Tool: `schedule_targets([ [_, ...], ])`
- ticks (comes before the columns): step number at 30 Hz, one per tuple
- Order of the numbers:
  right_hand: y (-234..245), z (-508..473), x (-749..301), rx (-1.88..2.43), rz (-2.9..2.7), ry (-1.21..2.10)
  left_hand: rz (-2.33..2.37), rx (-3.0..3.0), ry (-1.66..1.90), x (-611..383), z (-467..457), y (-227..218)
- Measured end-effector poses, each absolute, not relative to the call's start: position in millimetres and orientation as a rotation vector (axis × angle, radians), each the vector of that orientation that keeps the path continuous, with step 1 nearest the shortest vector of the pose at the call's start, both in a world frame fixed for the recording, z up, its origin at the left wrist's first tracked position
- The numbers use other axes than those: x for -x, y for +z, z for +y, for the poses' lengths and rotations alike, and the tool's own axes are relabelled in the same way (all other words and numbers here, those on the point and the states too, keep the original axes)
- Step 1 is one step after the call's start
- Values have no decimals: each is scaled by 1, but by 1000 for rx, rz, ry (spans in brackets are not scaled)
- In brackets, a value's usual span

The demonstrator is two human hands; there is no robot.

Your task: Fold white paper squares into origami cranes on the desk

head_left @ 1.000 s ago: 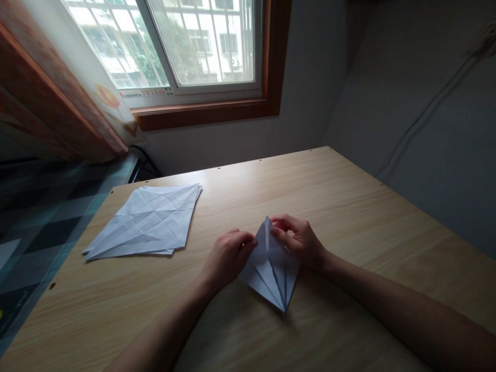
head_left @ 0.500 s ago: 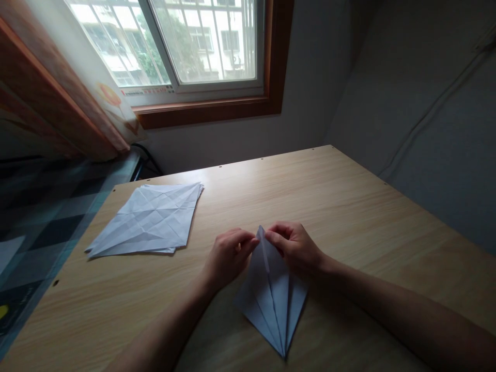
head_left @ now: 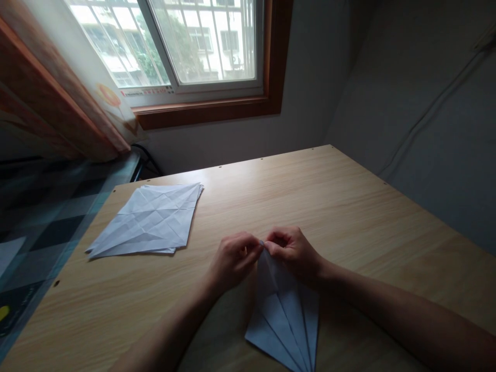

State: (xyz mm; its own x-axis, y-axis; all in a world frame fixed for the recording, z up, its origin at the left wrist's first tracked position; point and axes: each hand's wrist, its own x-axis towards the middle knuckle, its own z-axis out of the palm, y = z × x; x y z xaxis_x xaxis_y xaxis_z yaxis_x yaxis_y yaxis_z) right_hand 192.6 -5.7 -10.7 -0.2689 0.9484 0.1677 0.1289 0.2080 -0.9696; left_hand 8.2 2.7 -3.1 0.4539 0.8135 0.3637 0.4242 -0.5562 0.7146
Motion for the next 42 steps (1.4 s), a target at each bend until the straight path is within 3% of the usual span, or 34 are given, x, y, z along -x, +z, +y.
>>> schedule_targets([
  [7,-14,-5,-193,1006,-1700,1161,1057,-1946,909,-8,3,1],
  [11,-9,-6,-197,972,-1797,1321,1153,-1832,1095,-4,7,-8],
  [17,-8,6,-207,1044,-1991,920,1060,-1547,1444,-1,15,-20],
  [22,-23,25,-222,1059,-1930,599,1226,-1918,1181,-2,14,-19],
  [28,-29,24,-237,954,-2275,304,1115,-2468,851,-2,10,-16],
  [34,-16,9,-248,811,-2546,313,1138,-2707,665,-2,3,-12],
  [42,-11,-25,-228,1145,-2707,108,1235,-2825,480,-4,-2,-9],
])
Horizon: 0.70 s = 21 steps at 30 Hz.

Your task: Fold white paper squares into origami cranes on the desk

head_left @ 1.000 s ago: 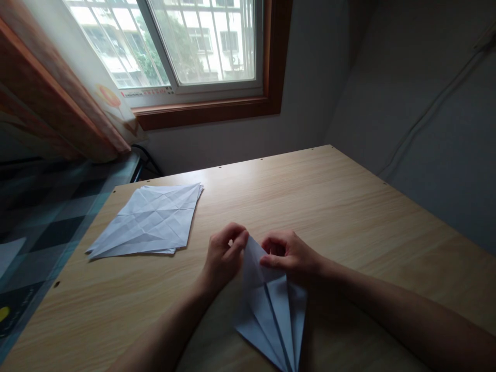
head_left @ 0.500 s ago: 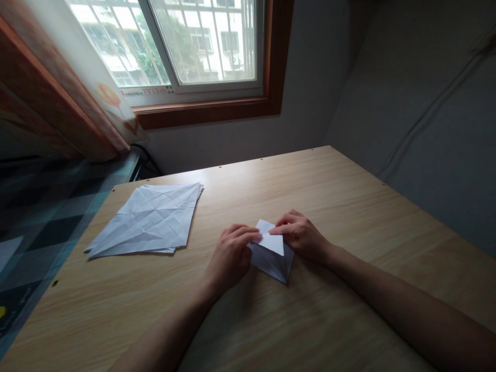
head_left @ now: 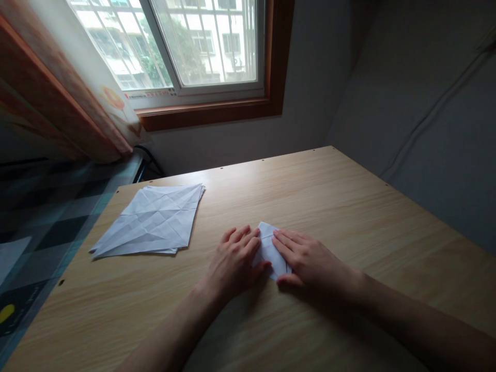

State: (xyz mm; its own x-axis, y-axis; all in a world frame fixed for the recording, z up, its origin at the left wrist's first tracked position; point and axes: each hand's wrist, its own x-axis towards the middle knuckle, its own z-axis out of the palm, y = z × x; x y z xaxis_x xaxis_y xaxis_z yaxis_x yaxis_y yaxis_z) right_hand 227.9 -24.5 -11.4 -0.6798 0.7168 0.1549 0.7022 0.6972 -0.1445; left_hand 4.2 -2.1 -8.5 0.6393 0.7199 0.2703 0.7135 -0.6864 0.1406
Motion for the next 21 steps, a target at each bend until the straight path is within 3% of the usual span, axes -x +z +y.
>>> schedule_targets([
  [6,-15,-32,-229,1218,-2714,322,1249,-2805,439,-3,-2,-6],
  [13,-20,-11,-230,1509,-2232,405,1292,-2789,427,-4,-2,-6],
  [21,-5,0,-222,1621,-1976,757,1303,-2802,551,-4,0,-11],
])
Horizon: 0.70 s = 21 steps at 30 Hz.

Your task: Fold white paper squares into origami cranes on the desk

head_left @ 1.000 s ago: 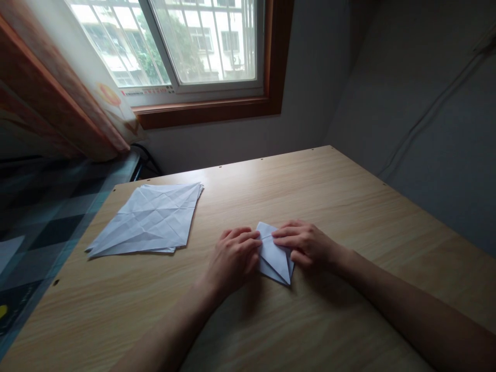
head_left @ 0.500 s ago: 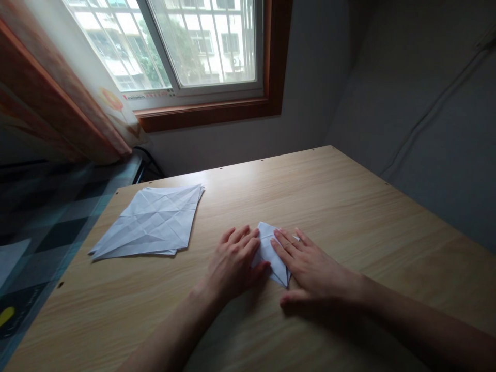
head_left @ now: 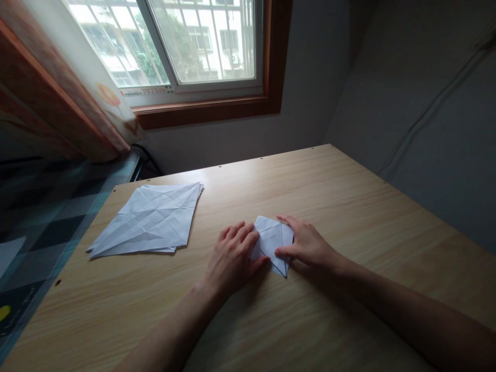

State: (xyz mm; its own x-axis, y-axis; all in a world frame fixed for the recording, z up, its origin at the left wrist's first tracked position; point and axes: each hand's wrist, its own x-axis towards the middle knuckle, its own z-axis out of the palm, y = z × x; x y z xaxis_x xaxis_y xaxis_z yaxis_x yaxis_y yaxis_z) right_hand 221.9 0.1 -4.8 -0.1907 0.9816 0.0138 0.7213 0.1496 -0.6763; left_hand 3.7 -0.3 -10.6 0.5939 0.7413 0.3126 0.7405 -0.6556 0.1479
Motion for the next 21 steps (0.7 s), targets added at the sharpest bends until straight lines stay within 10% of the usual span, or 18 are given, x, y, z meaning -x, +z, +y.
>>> schedule_targets([
  [8,-17,-6,-210,1262,-1637,812,1361,-2804,781,-2,2,-17],
  [21,-16,-1,-237,674,-2338,-119,1101,-2616,1329,7,6,-12],
])
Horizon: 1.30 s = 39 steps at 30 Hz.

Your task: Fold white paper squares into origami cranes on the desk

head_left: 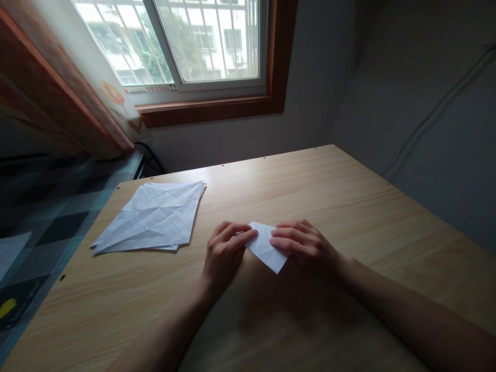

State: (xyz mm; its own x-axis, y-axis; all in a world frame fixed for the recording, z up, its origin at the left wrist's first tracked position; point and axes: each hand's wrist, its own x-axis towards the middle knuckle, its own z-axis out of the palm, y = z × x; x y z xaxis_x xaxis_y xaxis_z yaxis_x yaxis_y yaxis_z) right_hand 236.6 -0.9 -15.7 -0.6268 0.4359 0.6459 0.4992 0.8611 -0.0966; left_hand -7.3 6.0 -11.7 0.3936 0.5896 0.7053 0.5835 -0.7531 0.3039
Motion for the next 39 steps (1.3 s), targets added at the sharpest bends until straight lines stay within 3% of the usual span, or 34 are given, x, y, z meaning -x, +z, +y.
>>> schedule_targets([
  [6,-12,-5,-230,677,-2416,-306,1381,-2605,1015,9,14,-18],
  [16,-11,-14,-242,956,-2083,-482,1455,-2563,1267,7,7,-9],
  [21,-18,-2,-224,1013,-2492,-79,1432,-2745,781,4,9,-14],
  [25,-20,0,-218,1083,-2460,179,1431,-2748,398,2,10,-19],
  [39,-24,14,-231,1410,-2604,209,1426,-2721,185,5,12,-16],
])
